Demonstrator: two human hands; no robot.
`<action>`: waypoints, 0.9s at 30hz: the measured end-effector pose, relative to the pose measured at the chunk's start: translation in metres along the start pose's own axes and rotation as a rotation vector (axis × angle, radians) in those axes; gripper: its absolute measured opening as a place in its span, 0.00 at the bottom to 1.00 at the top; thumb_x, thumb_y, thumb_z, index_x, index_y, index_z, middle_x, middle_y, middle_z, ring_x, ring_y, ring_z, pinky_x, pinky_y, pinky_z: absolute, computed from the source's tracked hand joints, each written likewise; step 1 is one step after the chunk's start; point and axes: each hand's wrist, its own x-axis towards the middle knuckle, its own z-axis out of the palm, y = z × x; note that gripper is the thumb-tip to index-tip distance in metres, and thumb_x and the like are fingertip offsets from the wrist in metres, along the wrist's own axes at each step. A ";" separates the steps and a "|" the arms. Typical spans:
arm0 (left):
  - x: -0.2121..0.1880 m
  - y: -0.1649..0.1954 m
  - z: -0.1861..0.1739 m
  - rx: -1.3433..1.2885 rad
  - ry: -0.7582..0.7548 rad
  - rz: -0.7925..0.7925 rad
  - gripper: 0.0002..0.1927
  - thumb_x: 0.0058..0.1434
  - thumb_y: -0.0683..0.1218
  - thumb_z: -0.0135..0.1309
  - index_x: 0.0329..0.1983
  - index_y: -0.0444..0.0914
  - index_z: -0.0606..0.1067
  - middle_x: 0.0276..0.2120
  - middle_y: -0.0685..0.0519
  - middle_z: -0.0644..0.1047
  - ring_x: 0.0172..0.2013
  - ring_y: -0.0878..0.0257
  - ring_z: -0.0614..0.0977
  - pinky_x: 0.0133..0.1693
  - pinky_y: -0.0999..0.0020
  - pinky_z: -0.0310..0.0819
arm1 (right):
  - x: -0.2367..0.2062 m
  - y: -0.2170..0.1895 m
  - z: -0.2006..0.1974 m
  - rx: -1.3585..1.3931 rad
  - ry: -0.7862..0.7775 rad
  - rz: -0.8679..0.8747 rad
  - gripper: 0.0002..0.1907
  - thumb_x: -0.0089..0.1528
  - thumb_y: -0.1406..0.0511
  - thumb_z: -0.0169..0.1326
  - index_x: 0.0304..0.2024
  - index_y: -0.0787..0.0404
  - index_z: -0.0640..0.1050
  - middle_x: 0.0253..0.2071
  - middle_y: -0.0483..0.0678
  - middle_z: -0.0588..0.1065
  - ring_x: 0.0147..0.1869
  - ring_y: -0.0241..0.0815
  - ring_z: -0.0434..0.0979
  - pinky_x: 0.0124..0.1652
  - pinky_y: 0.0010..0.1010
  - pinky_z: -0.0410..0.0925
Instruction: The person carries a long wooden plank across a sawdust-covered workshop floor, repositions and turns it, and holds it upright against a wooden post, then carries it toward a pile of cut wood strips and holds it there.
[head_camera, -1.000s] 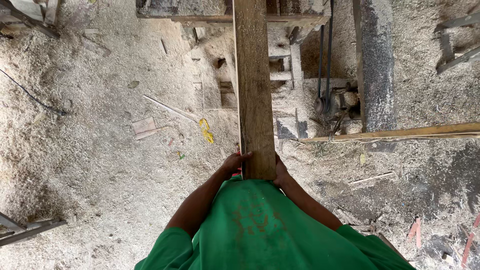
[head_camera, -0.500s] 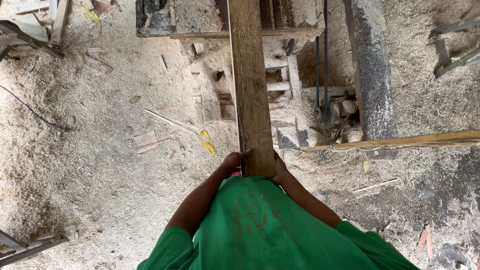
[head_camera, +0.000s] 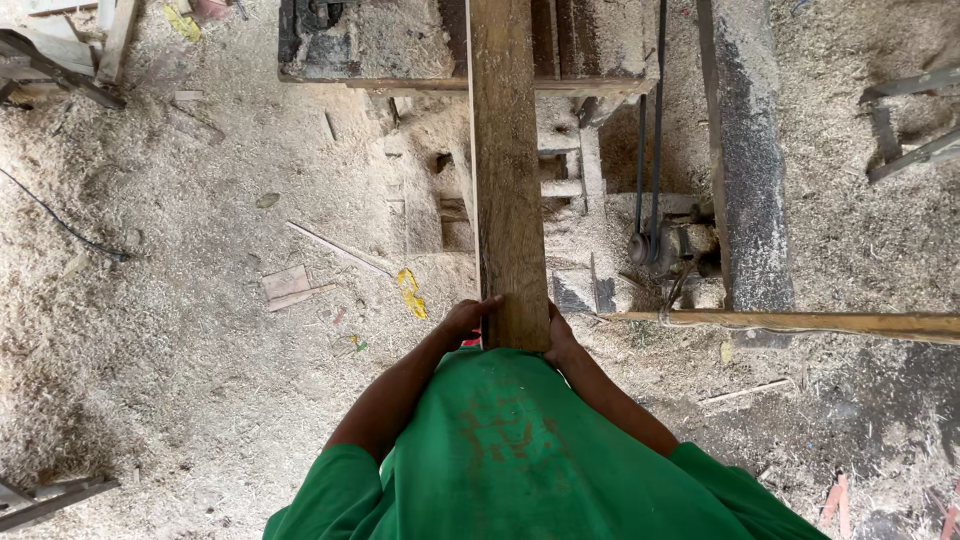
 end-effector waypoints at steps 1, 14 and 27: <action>0.001 0.002 0.000 0.012 0.002 -0.008 0.37 0.55 0.71 0.58 0.49 0.35 0.78 0.47 0.47 0.79 0.45 0.54 0.78 0.47 0.54 0.74 | 0.001 -0.002 0.000 -0.002 0.011 0.005 0.37 0.67 0.42 0.39 0.68 0.59 0.69 0.63 0.56 0.74 0.62 0.58 0.76 0.61 0.55 0.69; 0.022 0.025 -0.012 -0.008 -0.050 -0.034 0.34 0.57 0.71 0.57 0.48 0.38 0.79 0.47 0.49 0.78 0.45 0.56 0.77 0.48 0.58 0.72 | 0.017 -0.020 0.011 0.024 0.011 0.022 0.37 0.68 0.42 0.38 0.67 0.60 0.70 0.61 0.57 0.75 0.60 0.58 0.78 0.59 0.54 0.70; 0.036 0.048 -0.022 -0.029 -0.064 -0.071 0.32 0.59 0.70 0.56 0.50 0.40 0.78 0.48 0.50 0.78 0.46 0.56 0.75 0.50 0.57 0.70 | 0.034 -0.037 0.020 0.015 0.036 -0.021 0.35 0.70 0.45 0.35 0.67 0.61 0.68 0.61 0.58 0.75 0.60 0.57 0.78 0.58 0.52 0.71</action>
